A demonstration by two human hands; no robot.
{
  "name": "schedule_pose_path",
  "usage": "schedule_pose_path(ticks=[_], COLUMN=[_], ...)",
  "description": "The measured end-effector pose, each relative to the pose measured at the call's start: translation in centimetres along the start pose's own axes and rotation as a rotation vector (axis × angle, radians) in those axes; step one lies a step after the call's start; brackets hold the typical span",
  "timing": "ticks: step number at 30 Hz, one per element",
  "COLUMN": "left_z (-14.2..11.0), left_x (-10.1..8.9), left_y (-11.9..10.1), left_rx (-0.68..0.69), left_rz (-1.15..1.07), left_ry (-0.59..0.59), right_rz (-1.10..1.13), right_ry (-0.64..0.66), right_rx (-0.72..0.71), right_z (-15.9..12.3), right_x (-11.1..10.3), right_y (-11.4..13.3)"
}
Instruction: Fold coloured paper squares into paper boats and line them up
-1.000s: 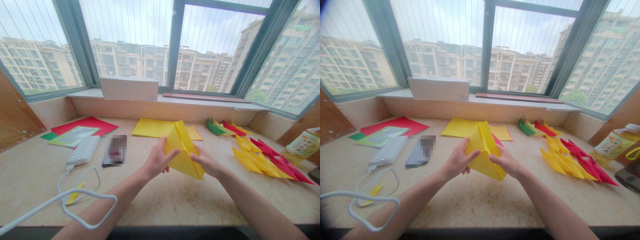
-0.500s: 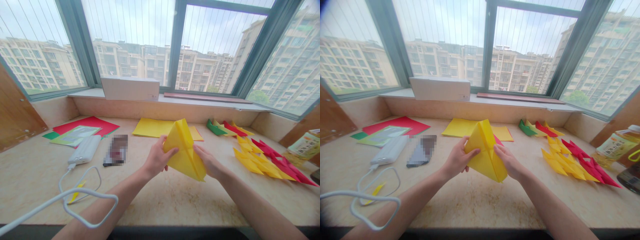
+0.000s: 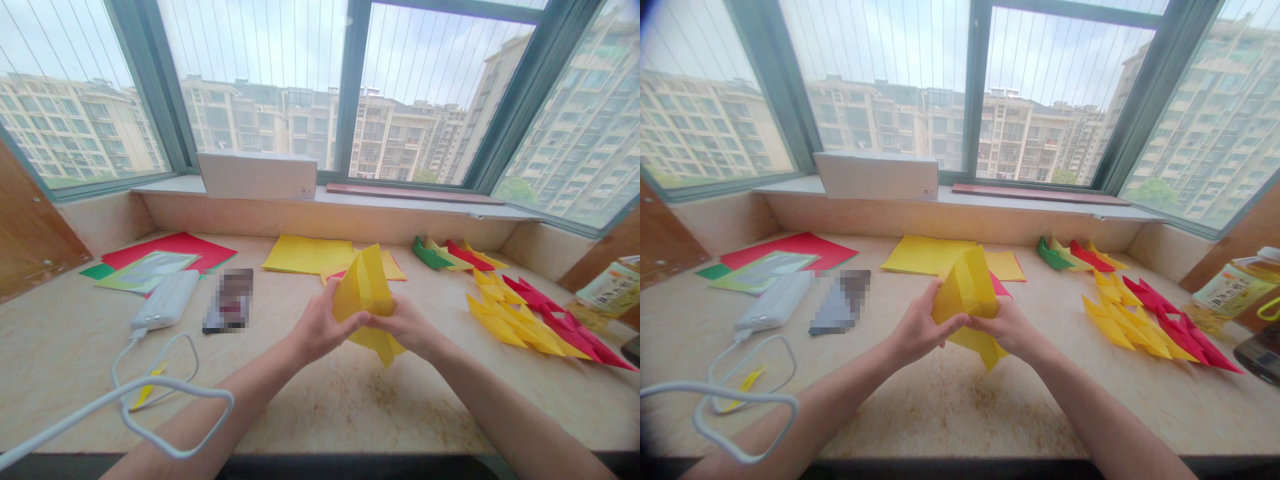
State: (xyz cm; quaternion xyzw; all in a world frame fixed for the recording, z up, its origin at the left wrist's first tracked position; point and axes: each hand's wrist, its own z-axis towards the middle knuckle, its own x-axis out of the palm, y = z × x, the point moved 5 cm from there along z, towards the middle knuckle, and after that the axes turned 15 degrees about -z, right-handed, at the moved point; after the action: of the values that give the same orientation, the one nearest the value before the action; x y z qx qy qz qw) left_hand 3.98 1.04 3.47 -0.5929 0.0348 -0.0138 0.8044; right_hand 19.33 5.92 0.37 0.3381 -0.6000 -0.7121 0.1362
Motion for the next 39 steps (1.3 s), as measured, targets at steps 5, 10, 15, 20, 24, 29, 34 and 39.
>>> schedule_pose_path(ticks=[5,10,15,20,24,29,34,39], left_z=[0.6,1.0,0.9,0.5,0.2,0.1,0.4,0.9], left_x=[-0.8,-1.1,-1.3,-0.9,-0.4,-0.7,-1.1,-1.3], left_y=[0.9,1.1,1.0,0.8,1.0,1.7,1.7,1.0], left_rx=[-0.076,-0.082,-0.057,0.0,0.036,0.075,0.131,0.278], left_rz=[-0.059,-0.194,-0.221,-0.24,-0.197,-0.11,0.0,0.136], left_ry=[-0.093,-0.095,-0.16,-0.175,-0.104,-0.071,-0.127,-0.213], right_rz=[-0.055,-0.137,-0.587,-0.722,-0.639,-0.338,-0.11,-0.296], right_ry=[-0.101,-0.566,-0.739,-0.496,-0.328,-0.149,-0.095,-0.405], right_rx=[-0.079,-0.222,-0.442,-0.421,-0.48,-0.325,-0.269,-0.252], right_z=[0.1,-0.8,-2.3,-1.2,-1.1,-1.2,-0.8,-0.3], right_x=[0.5,-2.0,-3.1,-1.3,0.0,1.0,1.7,-0.9], right_y=[0.4,1.6,3.5,3.1,3.5,2.6,2.0,1.3])
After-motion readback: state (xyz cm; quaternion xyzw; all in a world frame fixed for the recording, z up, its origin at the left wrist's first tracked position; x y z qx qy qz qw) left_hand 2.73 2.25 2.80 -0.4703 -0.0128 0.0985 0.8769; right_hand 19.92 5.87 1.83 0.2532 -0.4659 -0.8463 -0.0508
